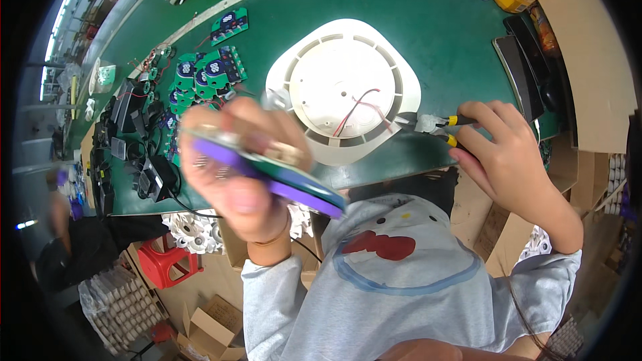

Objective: Assembling electronic components and wiring into plastic housings for an appliance.

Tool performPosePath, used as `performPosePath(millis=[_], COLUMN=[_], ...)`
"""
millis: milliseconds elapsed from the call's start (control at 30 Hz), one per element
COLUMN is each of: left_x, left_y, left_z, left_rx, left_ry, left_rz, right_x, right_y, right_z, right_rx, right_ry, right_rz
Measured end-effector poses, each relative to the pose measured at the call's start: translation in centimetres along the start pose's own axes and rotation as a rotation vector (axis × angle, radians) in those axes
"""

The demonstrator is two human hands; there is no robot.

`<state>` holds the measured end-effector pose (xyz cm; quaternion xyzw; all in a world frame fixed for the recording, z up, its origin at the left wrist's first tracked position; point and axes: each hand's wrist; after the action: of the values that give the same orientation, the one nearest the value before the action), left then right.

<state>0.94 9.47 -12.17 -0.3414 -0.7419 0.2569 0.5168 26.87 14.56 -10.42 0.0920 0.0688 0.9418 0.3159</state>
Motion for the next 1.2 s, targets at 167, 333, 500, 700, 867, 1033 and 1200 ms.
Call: performPosePath(millis=[167, 333, 500, 700, 867, 1033, 1200], left_x=[0.3, 0.5, -0.7, -3.4, 2.2, 13.7, 23.5], left_y=[-1.6, -3.1, -1.7, 5.6, 9.6, 17.4, 24.2], left_z=[6.7, 12.4, 7.0, 3.3, 2.8, 5.4, -0.3], left_rx=[0.569, 1.972, 1.427, 1.393, 1.379, 1.664, 1.437], left_ry=[-0.397, -0.174, 0.285, 0.608, 0.574, 0.435, 0.428], left_rz=[-0.016, -0.271, -0.316, -0.500, -0.492, -0.433, -0.395], right_x=[-0.8, -2.6, -3.0, 0.6, 1.9, 2.9, 2.4], right_y=[-1.5, -1.6, -4.4, -10.4, -12.8, -12.6, -13.4], right_z=[-0.7, 0.0, -2.3, -6.3, -9.6, -9.4, -9.1], right_rx=[0.121, 0.261, 0.269, -0.218, -0.041, 0.027, 0.065], right_ry=[-0.070, -0.112, -0.232, -0.500, -0.604, -0.565, -0.556], right_rz=[-0.045, -0.219, -0.282, 0.074, -0.088, -0.082, -0.125])
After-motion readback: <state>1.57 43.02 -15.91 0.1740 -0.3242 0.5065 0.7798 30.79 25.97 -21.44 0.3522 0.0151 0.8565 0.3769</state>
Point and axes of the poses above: each hand's wrist, its own x-axis towards the middle knuckle, its own z-axis out of the back of the hand, y = z × x, and after that the axes turned 1 degree about -y, right-handed
